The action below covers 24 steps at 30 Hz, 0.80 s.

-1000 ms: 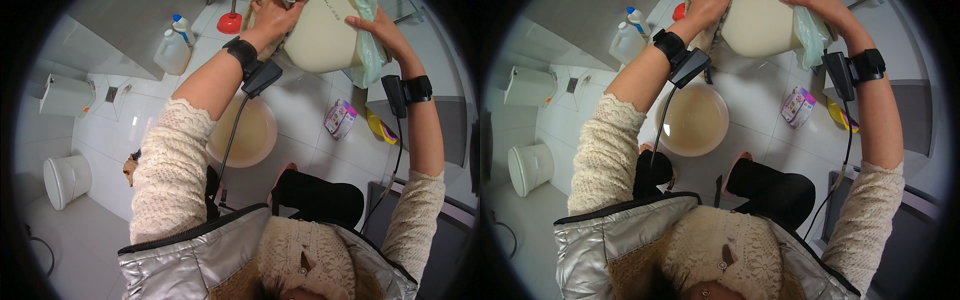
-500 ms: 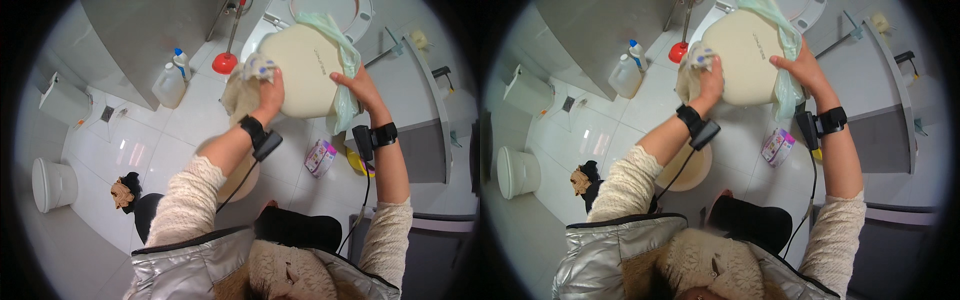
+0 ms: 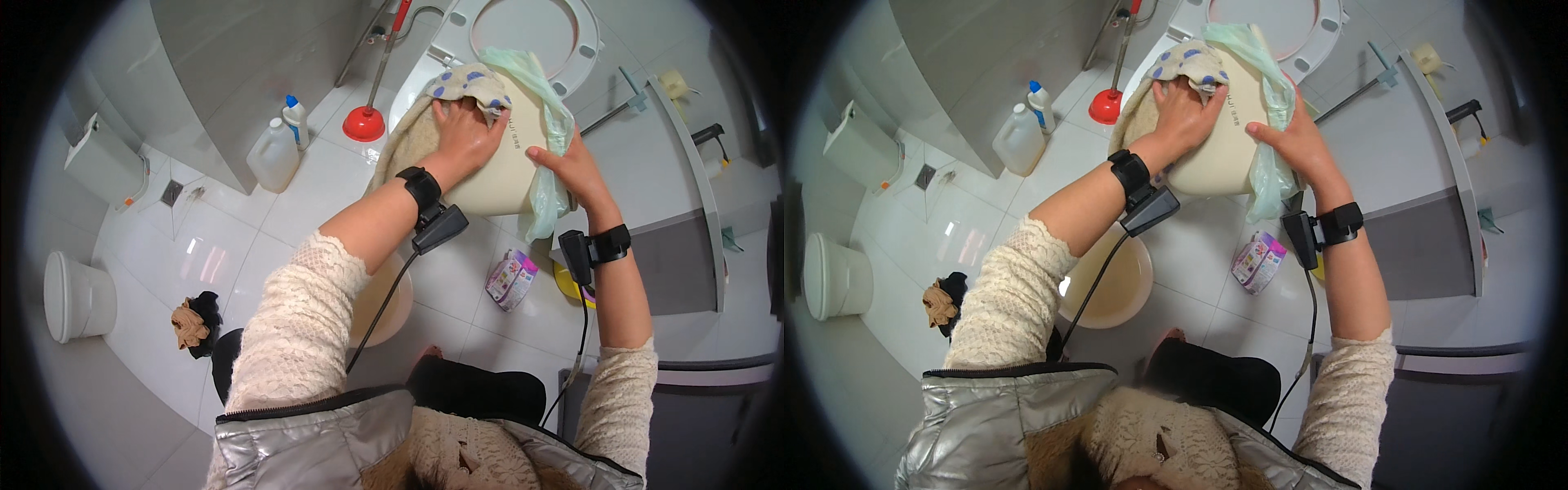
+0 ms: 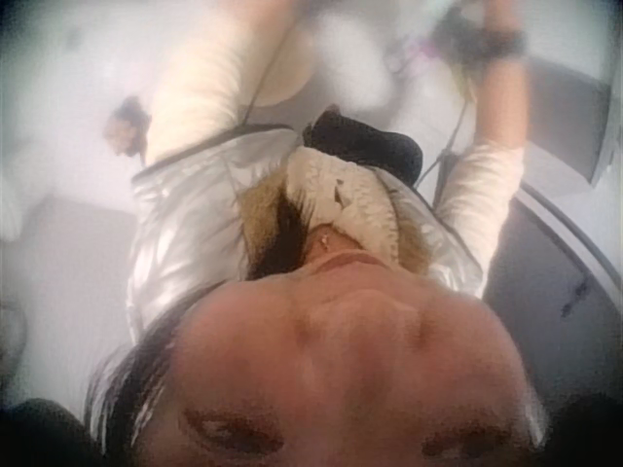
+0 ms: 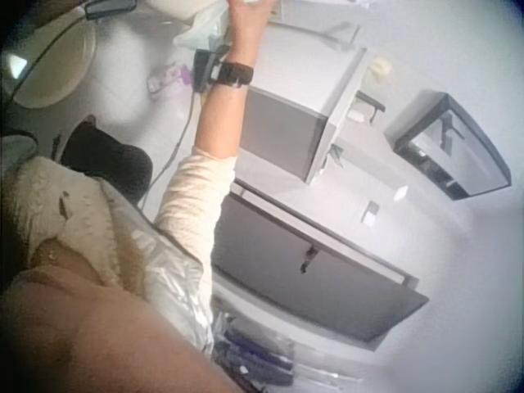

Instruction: The person washes a cloth in a basin of water, wrings it out, and uses it to wipe a small potty chair. The person then places the potty chair on the toilet seat.

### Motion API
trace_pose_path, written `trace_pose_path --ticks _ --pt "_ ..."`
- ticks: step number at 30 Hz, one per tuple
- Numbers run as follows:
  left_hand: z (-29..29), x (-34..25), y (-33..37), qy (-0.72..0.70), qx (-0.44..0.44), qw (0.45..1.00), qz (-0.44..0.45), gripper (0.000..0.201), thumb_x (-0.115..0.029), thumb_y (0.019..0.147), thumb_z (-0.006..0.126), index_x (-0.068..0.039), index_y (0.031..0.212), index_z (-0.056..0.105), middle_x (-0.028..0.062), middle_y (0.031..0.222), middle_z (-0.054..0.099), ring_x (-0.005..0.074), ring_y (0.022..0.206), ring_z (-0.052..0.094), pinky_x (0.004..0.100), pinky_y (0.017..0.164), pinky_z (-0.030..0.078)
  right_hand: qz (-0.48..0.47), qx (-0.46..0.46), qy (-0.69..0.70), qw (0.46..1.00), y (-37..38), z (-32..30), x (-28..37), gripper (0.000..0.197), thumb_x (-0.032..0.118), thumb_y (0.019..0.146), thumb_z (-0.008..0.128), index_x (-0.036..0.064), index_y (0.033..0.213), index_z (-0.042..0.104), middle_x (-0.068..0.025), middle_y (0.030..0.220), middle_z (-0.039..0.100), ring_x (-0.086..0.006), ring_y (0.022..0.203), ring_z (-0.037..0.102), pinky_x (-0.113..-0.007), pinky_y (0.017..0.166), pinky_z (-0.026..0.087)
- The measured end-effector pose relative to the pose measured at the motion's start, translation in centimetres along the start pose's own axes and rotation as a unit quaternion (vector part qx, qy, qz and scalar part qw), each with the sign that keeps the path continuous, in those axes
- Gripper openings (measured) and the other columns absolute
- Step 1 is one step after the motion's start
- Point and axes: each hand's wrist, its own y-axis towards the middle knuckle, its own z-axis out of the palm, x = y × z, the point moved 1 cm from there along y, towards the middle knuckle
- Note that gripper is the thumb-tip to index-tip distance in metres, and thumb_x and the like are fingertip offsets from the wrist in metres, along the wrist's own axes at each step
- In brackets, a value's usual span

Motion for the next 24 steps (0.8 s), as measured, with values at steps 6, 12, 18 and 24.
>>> trace_pose_path --ticks 6,12,18,24 --pt "-0.1 -3.2 0.2 0.024 -0.014 0.988 0.15 0.042 -0.039 0.085 0.054 -0.014 0.118 0.055 0.011 0.126 0.049 0.0302 0.124 0.034 0.0537 0.103 0.01 -0.045 -0.007 -0.031 0.998 -0.3 0.3 -0.3 0.085 0.016 0.071 0.074 0.0075 0.141 0.026 -0.0134 0.133 0.044 -0.0217 0.121 0.043 -0.034 0.1 0.036" --pt "-0.6 0.4 1.1 -0.013 -0.051 0.998 0.045 0.04 -0.035 0.086 0.055 -0.01 0.116 0.056 0.0147 0.122 0.052 0.0329 0.119 0.04 0.0509 0.102 0.016 -0.045 -0.025 -0.028 0.998 -0.7 0.0 -0.7 0.084 0.017 0.072 0.073 0.0116 0.141 0.026 -0.0137 0.131 0.046 -0.0232 0.121 0.044 -0.034 0.1 0.036" --pt "-0.3 4.8 -2.0 -0.09 -0.046 0.989 -0.111 0.041 -0.033 0.086 0.052 -0.005 0.116 0.053 0.0179 0.121 0.05 0.0349 0.115 0.04 0.0468 0.101 0.024 -0.039 -0.028 -0.005 0.999 -0.7 0.1 -0.7 0.081 0.014 0.073 0.071 0.0125 0.141 0.027 -0.0135 0.13 0.046 -0.0238 0.12 0.044 -0.034 0.1 0.035" --pt "0.4 3.6 -9.5 -0.208 -0.077 0.971 -0.084 0.042 -0.027 0.083 0.058 -0.005 0.118 0.052 0.018 0.123 0.048 0.037 0.119 0.036 0.0484 0.103 0.021 -0.014 -0.033 0.022 0.999 -0.6 -0.1 -0.5 0.081 0.012 0.072 0.071 0.0104 0.141 0.026 -0.0121 0.131 0.045 -0.0226 0.121 0.043 -0.034 0.102 0.033"
